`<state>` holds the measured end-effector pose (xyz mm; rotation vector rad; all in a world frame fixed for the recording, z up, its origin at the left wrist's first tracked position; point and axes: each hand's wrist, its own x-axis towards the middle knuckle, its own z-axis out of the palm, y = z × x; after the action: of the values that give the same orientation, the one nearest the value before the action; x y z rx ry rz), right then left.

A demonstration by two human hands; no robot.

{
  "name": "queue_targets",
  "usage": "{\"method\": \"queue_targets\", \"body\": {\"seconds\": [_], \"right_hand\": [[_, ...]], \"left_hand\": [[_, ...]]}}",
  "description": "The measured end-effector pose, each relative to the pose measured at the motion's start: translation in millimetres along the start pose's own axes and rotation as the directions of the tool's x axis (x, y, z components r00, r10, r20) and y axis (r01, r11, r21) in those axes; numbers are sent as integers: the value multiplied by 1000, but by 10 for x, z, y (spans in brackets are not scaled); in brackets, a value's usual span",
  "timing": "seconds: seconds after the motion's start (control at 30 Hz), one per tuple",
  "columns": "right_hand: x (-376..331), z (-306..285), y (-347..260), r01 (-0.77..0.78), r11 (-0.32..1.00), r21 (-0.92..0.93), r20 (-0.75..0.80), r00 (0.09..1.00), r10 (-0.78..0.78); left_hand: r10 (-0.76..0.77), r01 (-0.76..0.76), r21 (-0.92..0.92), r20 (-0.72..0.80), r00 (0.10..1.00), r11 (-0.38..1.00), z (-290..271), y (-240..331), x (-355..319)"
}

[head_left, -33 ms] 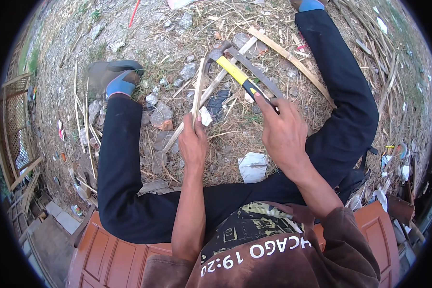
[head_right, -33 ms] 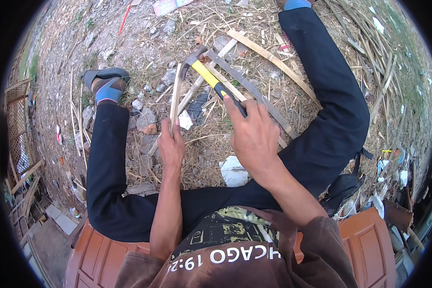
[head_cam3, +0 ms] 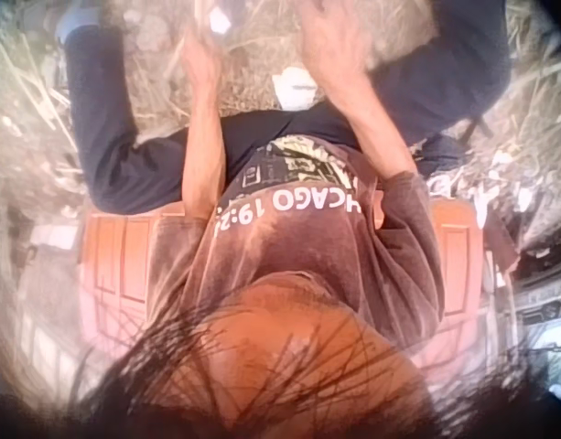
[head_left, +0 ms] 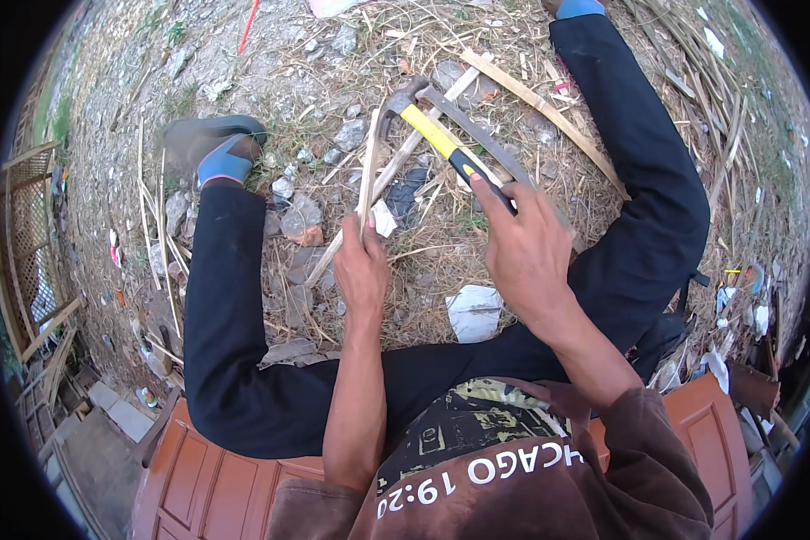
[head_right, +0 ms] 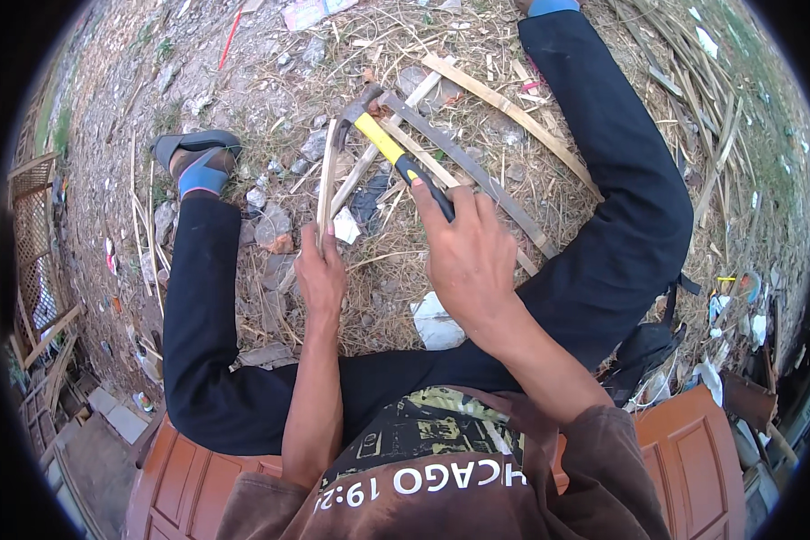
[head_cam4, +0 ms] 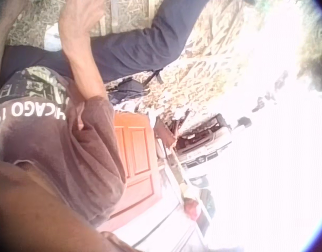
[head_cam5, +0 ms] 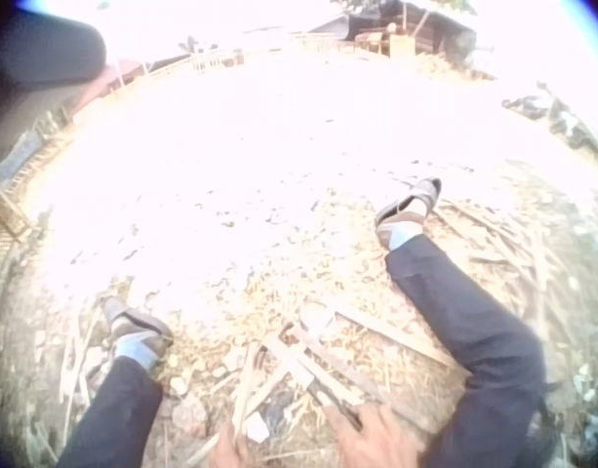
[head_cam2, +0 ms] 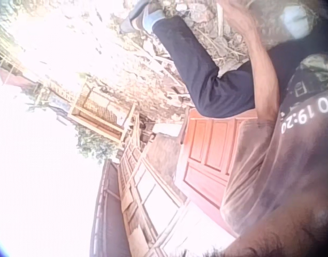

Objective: The person constructs a frame using a hammer and small nails to join thin bamboo strips together while sitting on the ground.

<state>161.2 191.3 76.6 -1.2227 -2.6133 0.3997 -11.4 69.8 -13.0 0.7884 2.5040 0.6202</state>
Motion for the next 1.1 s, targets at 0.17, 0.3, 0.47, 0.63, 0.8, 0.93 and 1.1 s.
{"method": "queue_targets", "body": {"seconds": [0.17, 0.3, 0.47, 0.63, 0.8, 0.93, 1.1], "right_hand": [[60, 202, -157, 60, 997, -50, -14, 998, -61], [132, 474, -272, 63, 998, -5, -72, 995, -64], [200, 629, -445, 52, 998, 46, 18, 998, -53], [284, 701, -564, 100, 992, 74, 27, 994, -103], [353, 717, -528, 142, 987, 73, -15, 990, -141], [326, 766, -568, 134, 987, 93, -16, 991, -133], [478, 708, -502, 117, 979, 167, 39, 991, -126]], "left_hand": [[18, -19, -17, -72, 997, 1000, 20, -9, 96], [27, -33, -40, -122, 992, 999, 6, -3, 237], [10, -20, -81, -116, 993, 997, -2, -121, 391], [24, -37, -93, -136, 990, 995, 27, -382, 540], [11, -22, -94, -108, 994, 995, 7, -394, 593], [6, -15, -94, -96, 995, 995, 1, -396, 585], [1, -10, -98, -98, 995, 995, -4, -441, 603]]}}
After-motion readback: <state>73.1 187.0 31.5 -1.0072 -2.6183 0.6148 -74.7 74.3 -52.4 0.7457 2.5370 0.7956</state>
